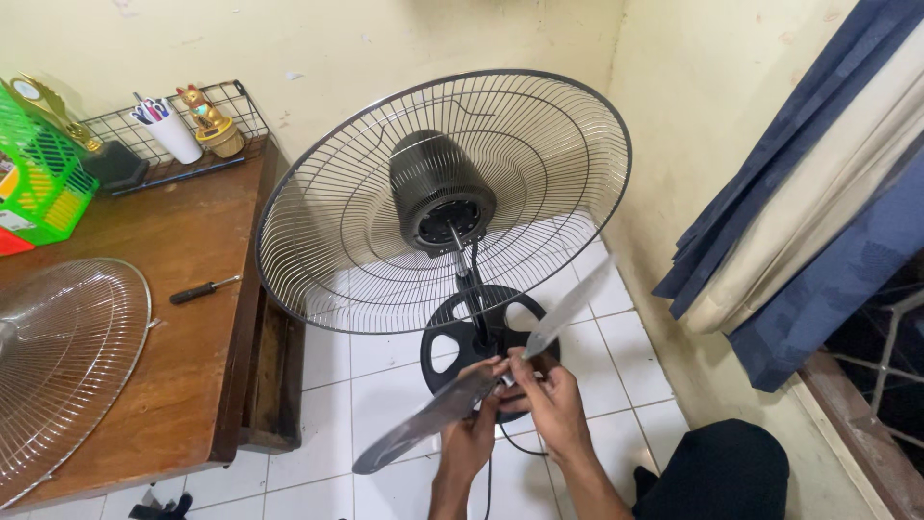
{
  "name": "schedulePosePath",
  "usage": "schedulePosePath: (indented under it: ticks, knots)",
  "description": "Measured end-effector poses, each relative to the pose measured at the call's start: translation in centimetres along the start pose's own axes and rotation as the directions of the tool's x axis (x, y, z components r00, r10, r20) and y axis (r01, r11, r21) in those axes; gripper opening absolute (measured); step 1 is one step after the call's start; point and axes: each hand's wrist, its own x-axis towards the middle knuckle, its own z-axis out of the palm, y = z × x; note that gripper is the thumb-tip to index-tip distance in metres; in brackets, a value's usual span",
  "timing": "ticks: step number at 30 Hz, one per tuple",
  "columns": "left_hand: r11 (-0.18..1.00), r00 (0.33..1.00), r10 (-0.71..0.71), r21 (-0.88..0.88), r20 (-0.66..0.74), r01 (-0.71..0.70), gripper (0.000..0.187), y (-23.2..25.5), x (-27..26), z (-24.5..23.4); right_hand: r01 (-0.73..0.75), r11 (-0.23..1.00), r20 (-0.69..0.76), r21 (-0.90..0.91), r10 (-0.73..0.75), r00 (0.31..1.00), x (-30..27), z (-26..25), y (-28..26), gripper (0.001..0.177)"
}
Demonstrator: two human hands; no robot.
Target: The person assembles a standing electric fan by attaching the rear cage, inserting the fan blades, securing the motor housing, and fitting the front cage. The person uses a screwdriver to tighten the central nut and aligns the components by hand.
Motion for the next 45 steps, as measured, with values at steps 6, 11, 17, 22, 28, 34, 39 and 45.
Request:
schedulePosePath:
  ticks: [6, 11, 17, 22, 28, 34, 39, 45]
  knots:
    - [0.727, 0.842, 0.531, 0.459, 0.095, -0.511, 0.044, 0.8, -0.4, -1.0, -0.023, 0.999, -0.048, 0.05, 0.026, 0.999, -0.4, -1.1, 0.0, 0.029]
    - [0.802, 0.834, 0.467, 0.538, -0.294, -0.259, 0.07, 0.0, -2.4, 0.1, -0.048, 0.998, -0.072, 0.035, 0.05, 0.996, -1.6, -1.6, -0.1, 0.031]
    - [0.99, 0.865, 0.114, -0.017, -0.489, -0.14, 0.092, -4.0, -1.5, -1.0, 0.034, 0.998, -0.001, 0.057, -0.034, 0.999, -0.3, -1.3, 0.0, 0.035]
    - [0.741, 0.927, -0.337, -0.654, -0.165, 0.152, 0.07, -6.7, -0.7, -4.3, -0.034, 0.998, 0.116, 0.044, 0.029, 0.993, 1.0, -2.1, -0.5, 0.034]
    - [0.643, 0.971, -0.224, -0.736, 0.086, 0.213, 0.057, -7.0, -1.2, -5.9, 0.054, 0.991, 0.235, -0.126, -0.023, 0.972, 1.8, -3.0, -1.0, 0.034]
    - [0.753, 0.919, -0.38, -0.612, -0.103, 0.243, 0.038, -5.7, -0.8, -5.4, 0.065, 0.914, 0.295, -0.399, 0.061, 0.954, 2.6, -2.3, -3.2, 0.036]
    - [0.764, 0.934, -0.288, -0.639, -0.21, 0.091, 0.034, -5.1, -1.2, -4.7, 0.167, 0.626, 0.302, -0.762, 0.115, 0.946, 2.2, -1.8, -5.2, 0.035]
    - [0.661, 0.895, -0.399, -0.739, -0.2, 0.129, 0.038, -5.3, -1.3, -2.5, 0.27, 0.782, 0.146, -0.562, -0.227, 0.963, 0.1, 1.3, -4.0, 0.033]
